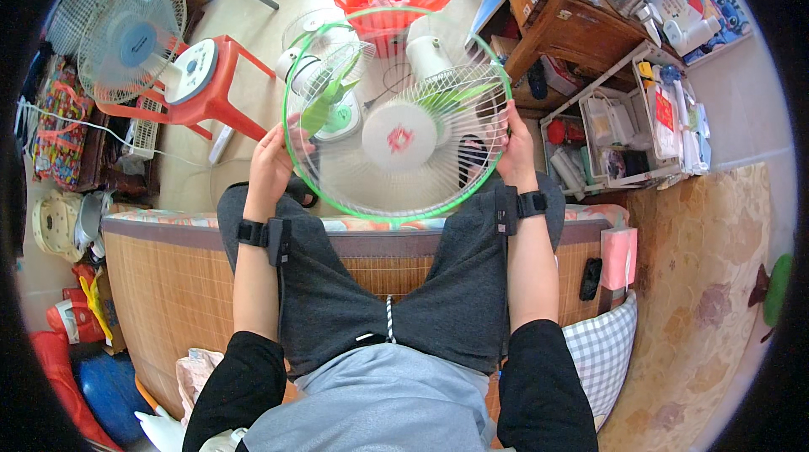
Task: The recorder is repairing a fan by attaching the grill.
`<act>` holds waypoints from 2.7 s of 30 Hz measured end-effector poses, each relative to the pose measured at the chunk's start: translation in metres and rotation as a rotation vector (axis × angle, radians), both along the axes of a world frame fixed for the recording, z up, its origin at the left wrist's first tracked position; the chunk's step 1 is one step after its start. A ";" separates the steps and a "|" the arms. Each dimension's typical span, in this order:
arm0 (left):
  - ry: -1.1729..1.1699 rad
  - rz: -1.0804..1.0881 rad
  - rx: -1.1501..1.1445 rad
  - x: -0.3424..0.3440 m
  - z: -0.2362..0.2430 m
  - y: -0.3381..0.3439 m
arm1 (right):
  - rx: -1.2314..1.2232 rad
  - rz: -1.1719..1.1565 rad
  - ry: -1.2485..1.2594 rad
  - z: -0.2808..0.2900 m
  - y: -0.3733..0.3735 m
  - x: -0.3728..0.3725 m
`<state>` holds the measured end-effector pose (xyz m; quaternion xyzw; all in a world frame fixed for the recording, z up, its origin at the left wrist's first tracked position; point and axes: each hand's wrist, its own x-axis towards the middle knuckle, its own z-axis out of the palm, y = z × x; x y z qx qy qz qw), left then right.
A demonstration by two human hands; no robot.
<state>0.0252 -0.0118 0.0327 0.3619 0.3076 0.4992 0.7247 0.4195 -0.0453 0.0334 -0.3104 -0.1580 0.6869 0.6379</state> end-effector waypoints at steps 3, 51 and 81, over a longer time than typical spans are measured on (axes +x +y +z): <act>0.004 -0.020 -0.082 0.013 -0.004 -0.005 | 0.059 -0.072 0.098 -0.003 0.000 0.002; -0.051 0.208 0.021 0.022 -0.016 -0.005 | 0.034 -0.191 -0.318 -0.002 0.005 -0.022; -0.142 0.105 0.035 0.010 0.000 -0.006 | 0.037 -0.208 -0.793 -0.008 0.005 -0.014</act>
